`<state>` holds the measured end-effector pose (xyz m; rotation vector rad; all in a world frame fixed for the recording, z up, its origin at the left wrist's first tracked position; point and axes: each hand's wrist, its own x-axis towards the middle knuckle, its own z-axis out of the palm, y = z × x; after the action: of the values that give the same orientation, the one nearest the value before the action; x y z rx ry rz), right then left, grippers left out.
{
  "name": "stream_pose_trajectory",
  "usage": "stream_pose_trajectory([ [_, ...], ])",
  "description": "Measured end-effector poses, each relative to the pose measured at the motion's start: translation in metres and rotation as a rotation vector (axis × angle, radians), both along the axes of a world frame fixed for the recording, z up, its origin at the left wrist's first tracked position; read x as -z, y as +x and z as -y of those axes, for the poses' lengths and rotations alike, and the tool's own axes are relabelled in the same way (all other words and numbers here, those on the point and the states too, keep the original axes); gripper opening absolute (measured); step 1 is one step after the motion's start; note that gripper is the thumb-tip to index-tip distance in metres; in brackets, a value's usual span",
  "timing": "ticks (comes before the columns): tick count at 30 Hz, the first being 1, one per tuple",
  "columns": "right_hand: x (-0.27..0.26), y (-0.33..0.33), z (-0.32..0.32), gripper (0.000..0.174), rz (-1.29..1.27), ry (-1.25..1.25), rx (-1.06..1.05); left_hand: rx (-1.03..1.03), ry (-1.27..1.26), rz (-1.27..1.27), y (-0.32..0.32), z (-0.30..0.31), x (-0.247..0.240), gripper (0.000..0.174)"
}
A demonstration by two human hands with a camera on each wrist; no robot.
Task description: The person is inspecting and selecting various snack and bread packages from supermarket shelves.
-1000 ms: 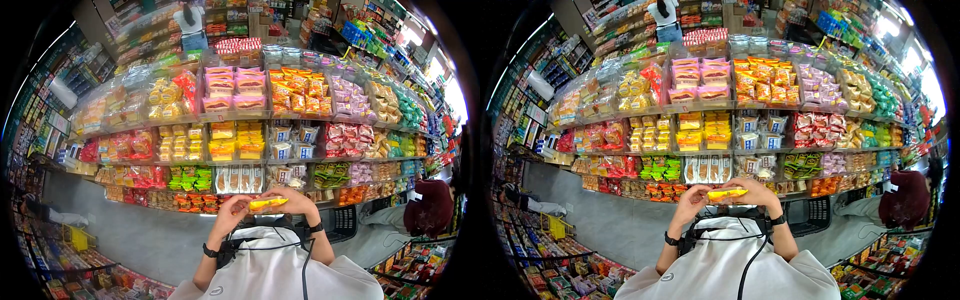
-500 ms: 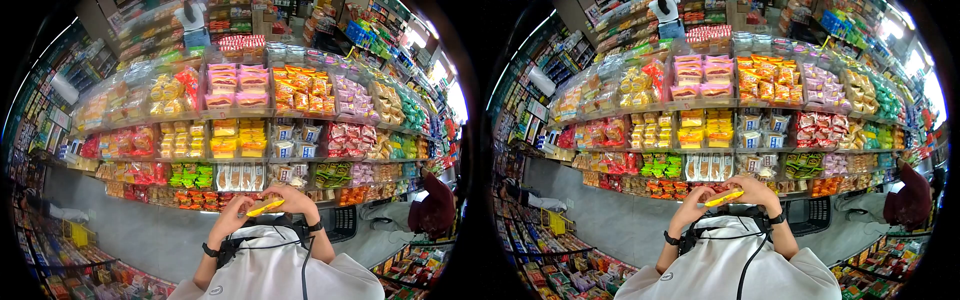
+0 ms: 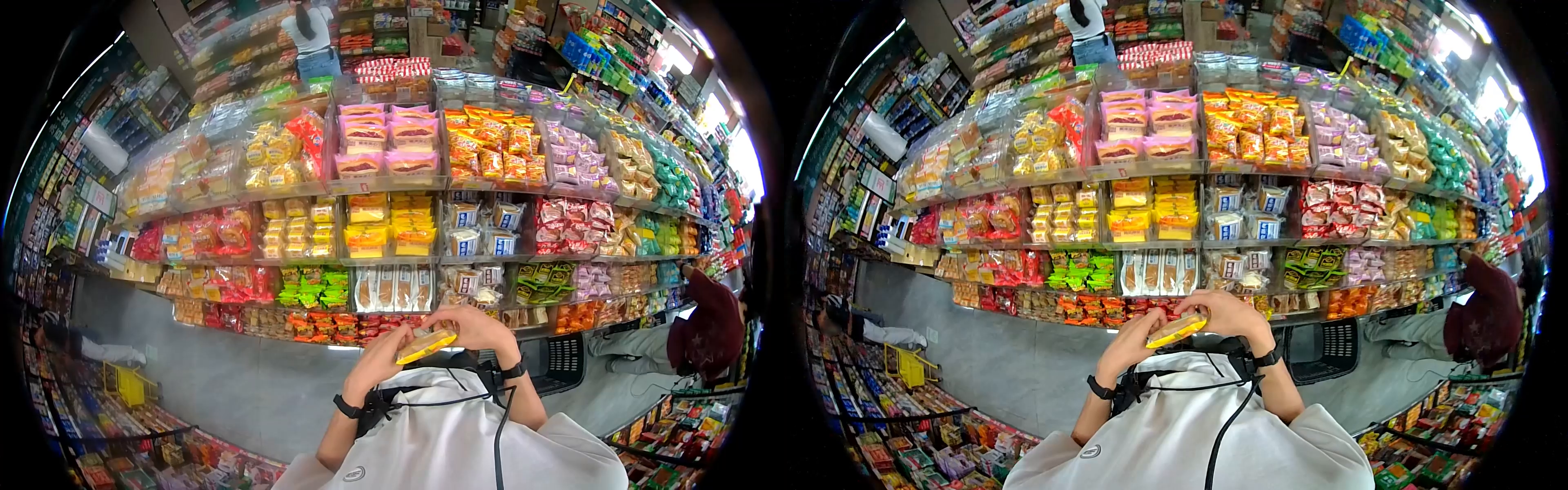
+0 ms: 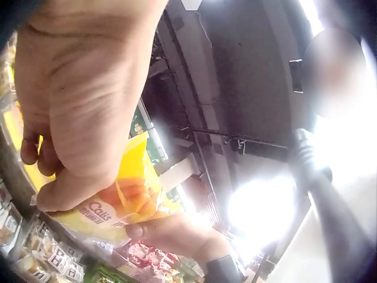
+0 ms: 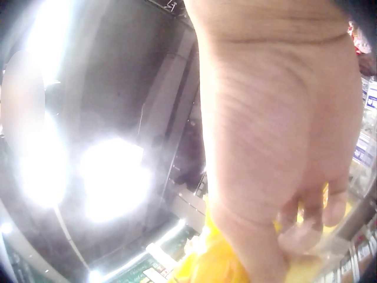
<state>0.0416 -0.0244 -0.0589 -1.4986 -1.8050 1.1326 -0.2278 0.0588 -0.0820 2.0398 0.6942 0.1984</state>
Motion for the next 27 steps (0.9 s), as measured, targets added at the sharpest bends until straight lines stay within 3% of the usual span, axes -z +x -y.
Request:
stream_pose_trajectory([
  [8, 0.017, 0.005, 0.001, 0.042, 0.027, 0.030, 0.079, -0.218, 0.084, 0.094, -0.003, -0.006, 0.015, 0.033],
  [13, 0.027, 0.018, -0.010, 0.041, 0.106, 0.023, 0.304, -0.445, -0.020, 0.225, -0.016, -0.015, 0.012, 0.027],
  [14, 0.025, 0.022, -0.016, 0.041, 0.113, -0.004, 0.372, -0.469, -0.022, 0.233, -0.021, -0.018, 0.010, 0.027],
  [16, 0.012, 0.027, -0.033, 0.038, -0.106, -0.024, 0.493, -0.516, -0.025, 0.249, -0.028, -0.022, 0.008, 0.027],
  [21, 0.047, 0.058, -0.096, 0.049, 0.213, 0.127, 0.649, -0.541, -0.021, 0.226, -0.040, -0.023, 0.015, 0.017],
  [24, 0.056, 0.060, -0.126, 0.049, 0.226, 0.150, 0.658, -0.542, -0.057, 0.176, -0.044, -0.018, 0.007, 0.012],
  [27, 0.111, 0.072, -0.159, 0.051, 0.100, 0.148, 0.650, -0.553, -0.066, 0.205, -0.047, -0.016, 0.011, 0.010],
])
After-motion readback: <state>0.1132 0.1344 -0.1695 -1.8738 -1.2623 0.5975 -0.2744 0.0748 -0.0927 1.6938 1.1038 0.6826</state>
